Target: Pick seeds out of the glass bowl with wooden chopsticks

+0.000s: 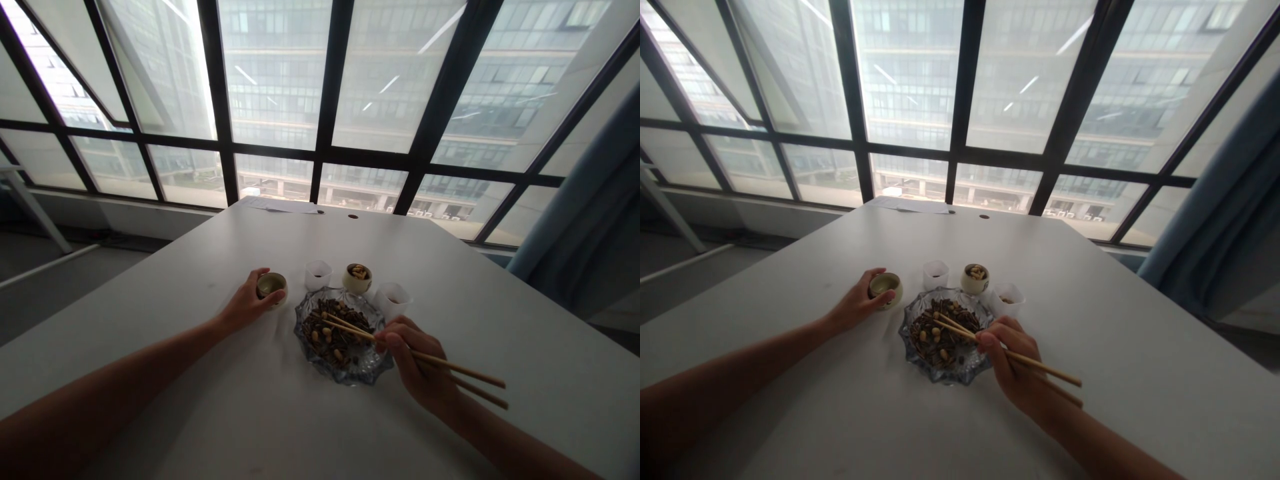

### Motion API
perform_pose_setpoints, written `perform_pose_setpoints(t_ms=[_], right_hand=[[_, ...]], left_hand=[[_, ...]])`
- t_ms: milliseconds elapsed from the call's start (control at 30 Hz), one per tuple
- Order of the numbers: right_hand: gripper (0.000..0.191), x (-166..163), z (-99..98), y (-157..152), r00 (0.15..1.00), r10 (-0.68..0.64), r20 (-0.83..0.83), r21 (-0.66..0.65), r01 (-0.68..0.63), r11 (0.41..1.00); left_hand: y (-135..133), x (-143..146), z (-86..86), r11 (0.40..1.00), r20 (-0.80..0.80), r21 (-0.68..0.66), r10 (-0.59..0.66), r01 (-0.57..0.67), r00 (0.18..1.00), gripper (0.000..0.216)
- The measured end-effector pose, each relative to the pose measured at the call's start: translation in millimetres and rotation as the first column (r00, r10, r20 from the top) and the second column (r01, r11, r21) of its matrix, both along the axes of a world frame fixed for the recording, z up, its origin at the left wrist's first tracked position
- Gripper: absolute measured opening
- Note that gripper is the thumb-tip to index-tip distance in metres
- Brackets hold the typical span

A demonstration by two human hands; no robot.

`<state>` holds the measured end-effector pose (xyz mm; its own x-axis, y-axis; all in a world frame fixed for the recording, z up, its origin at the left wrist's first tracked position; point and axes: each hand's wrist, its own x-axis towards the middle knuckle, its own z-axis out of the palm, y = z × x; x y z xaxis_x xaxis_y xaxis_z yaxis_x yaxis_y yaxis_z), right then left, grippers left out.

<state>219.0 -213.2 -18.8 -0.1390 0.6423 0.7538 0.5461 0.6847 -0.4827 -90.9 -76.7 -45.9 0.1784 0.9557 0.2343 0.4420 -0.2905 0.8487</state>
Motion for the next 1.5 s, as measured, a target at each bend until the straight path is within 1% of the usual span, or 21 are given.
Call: perform_pose_setpoints(t_ms=[233,333,467,600,700,900,1100,1267,1500], right_hand=[[0.035,2.8,-1.2,3.1,0.996,-0.035,-0.087,-0.061,0.03,0.998],[0.036,5.7,-1.9,5.2,0.993,-0.051,-0.103,-0.066,0.044,0.997],[0.034,8.7,-4.0,6.7,0.997,-0.047,-0.055,0.013,0.047,0.999],[0.022,8.5,-3.6,7.0,0.995,0.026,0.094,0.137,-0.039,0.99],[0.018,7.1,-0.8,7.0,0.987,0.046,0.153,0.171,-0.072,0.983],[0.015,6.7,2.7,6.6,0.981,0.054,0.184,0.145,-0.082,0.986],[0.02,7.3,-1.4,6.8,0.991,0.059,0.121,0.12,-0.074,0.99],[0.025,9.2,-6.2,7.0,0.997,0.04,0.065,0.076,-0.045,0.996],[0.03,5.4,-3.9,6.9,0.999,0.015,0.045,0.042,-0.017,0.999]], left_hand=[[-2.0,0.5,4.1,0.999,-0.032,0.031,-0.007,0.007,0.999,0.089],[-1.8,-0.4,4.2,0.999,-0.046,0.041,-0.009,0.011,0.999,0.088],[-1.3,-1.2,2.8,0.998,-0.059,0.054,-0.02,0.024,0.998,0.086],[-0.8,-0.9,1.8,0.998,-0.058,0.059,-0.025,0.029,0.998,0.085],[-0.4,-0.5,1.6,0.998,-0.055,0.062,-0.02,0.024,0.998,0.084],[-0.1,-1.3,1.3,0.997,-0.06,0.073,-0.028,0.032,0.998,0.083],[-0.8,-1.1,2.4,0.997,-0.072,0.072,-0.024,0.029,0.997,0.082],[-2.3,-0.7,3.8,0.997,-0.051,0.065,-0.041,0.044,0.998,0.081],[-2.6,-0.7,3.9,0.997,-0.062,0.066,-0.036,0.04,0.997,0.081]])
